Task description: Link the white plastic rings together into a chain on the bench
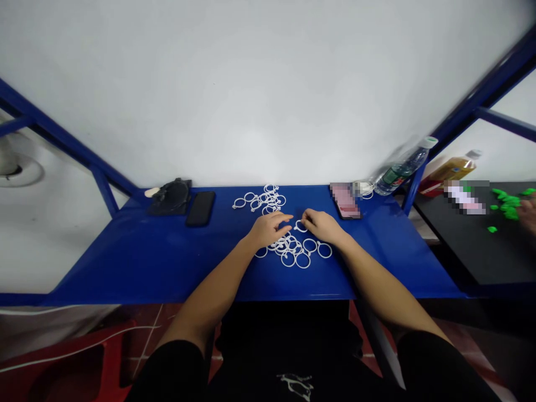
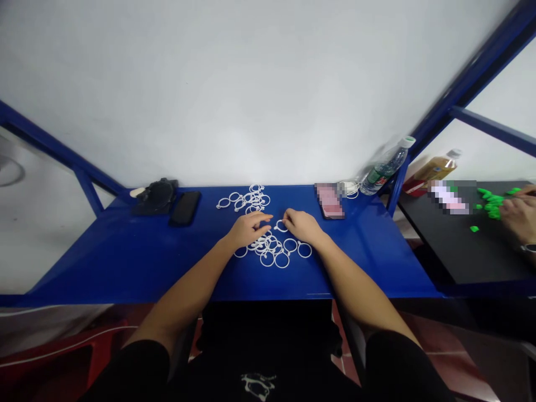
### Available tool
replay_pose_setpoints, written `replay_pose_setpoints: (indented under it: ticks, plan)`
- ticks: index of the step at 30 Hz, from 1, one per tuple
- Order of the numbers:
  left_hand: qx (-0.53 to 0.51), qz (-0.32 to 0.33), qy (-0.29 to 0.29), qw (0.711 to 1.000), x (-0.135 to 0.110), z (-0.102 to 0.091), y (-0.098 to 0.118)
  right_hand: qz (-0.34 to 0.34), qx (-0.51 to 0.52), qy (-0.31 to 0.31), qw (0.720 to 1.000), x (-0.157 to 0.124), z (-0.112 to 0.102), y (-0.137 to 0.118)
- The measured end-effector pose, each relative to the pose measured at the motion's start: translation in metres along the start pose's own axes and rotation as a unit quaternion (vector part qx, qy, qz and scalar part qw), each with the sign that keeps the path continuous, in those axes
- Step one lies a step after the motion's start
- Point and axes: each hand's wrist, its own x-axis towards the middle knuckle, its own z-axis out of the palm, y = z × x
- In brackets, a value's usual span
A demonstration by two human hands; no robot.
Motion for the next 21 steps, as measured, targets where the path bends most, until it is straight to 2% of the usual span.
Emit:
replay_pose_setpoints:
  ticks: [4,7,10,14,18,21]
  plan:
    - [0.002,0.064,0.019,0.998,0.004,0.001,0.006,0.009,0.172,0.022,0.985,0.005,0.014,-0.003]
    - [-0.009,0.082,0.032,0.996,0.007,0.001,0.008,0.022,0.226,0.01,0.974,0.007,0.022,-0.005]
    - [-0.023,0.075,0.035,0.996,0.006,0.0,0.009,0.023,0.224,0.02,0.974,0.008,0.024,-0.004]
    - [-0.017,0.003,0.035,0.999,0.003,0.0,0.006,0.003,0.19,0.054,0.98,0.006,0.013,0.001]
    - [-0.017,-0.069,0.088,0.994,0.001,0.002,-0.003,-0.04,0.16,0.006,0.986,0.001,0.001,-0.001]
    - [-0.025,-0.066,0.111,0.991,0.001,0.002,-0.011,-0.087,0.127,-0.051,0.987,-0.002,0.002,-0.006]
